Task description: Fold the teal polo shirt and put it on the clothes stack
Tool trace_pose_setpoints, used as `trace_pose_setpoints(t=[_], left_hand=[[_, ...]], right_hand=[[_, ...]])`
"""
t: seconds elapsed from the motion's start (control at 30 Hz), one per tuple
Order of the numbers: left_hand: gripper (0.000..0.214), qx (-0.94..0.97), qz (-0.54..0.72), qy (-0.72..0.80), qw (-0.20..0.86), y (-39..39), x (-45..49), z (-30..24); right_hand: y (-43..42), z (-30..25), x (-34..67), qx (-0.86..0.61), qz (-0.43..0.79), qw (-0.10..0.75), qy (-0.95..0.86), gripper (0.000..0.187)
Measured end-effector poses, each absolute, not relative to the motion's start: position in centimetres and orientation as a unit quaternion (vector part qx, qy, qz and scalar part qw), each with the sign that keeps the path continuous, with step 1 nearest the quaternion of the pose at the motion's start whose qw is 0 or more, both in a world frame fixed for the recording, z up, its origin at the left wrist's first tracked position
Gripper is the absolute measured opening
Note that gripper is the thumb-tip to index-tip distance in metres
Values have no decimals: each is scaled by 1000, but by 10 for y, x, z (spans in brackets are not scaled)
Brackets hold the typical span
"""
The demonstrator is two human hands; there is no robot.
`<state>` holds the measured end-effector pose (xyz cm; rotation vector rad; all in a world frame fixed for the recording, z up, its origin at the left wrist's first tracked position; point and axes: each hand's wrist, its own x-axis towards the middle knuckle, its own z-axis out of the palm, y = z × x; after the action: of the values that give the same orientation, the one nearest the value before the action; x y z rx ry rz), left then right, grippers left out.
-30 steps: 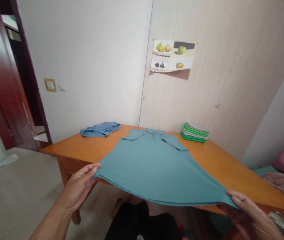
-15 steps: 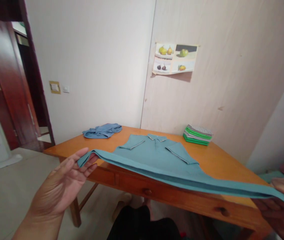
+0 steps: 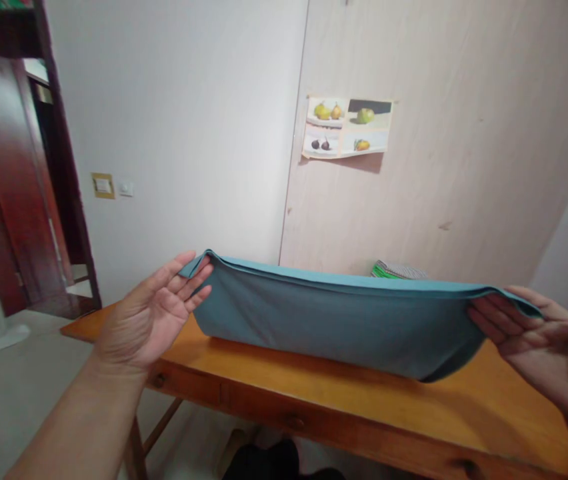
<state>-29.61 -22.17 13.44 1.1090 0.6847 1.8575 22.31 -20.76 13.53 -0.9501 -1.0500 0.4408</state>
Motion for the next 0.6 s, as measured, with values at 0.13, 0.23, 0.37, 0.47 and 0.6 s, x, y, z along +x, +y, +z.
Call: trace_pose_setpoints(t=[0.13, 0.23, 0.37, 0.47, 0.6], left_hand=[[37, 452, 733, 271, 430, -186, -296, 146], [37, 460, 723, 269, 439, -157, -296, 152], [34, 457, 712, 280, 455, -114, -292, 161], [32, 446, 708, 286, 468, -78, -288, 163], [33, 432, 700, 306, 479, -29, -282, 158]], right_hand=[[-171, 145, 237, -350, 363, 719, -479, 59], [-141, 153, 242, -363, 357, 707, -491, 66], [-102, 164, 236, -355, 399, 719, -445, 52], [-72, 166, 233, -347, 437, 718, -417, 44], [-30, 160, 234, -348, 475, 708, -390, 40]])
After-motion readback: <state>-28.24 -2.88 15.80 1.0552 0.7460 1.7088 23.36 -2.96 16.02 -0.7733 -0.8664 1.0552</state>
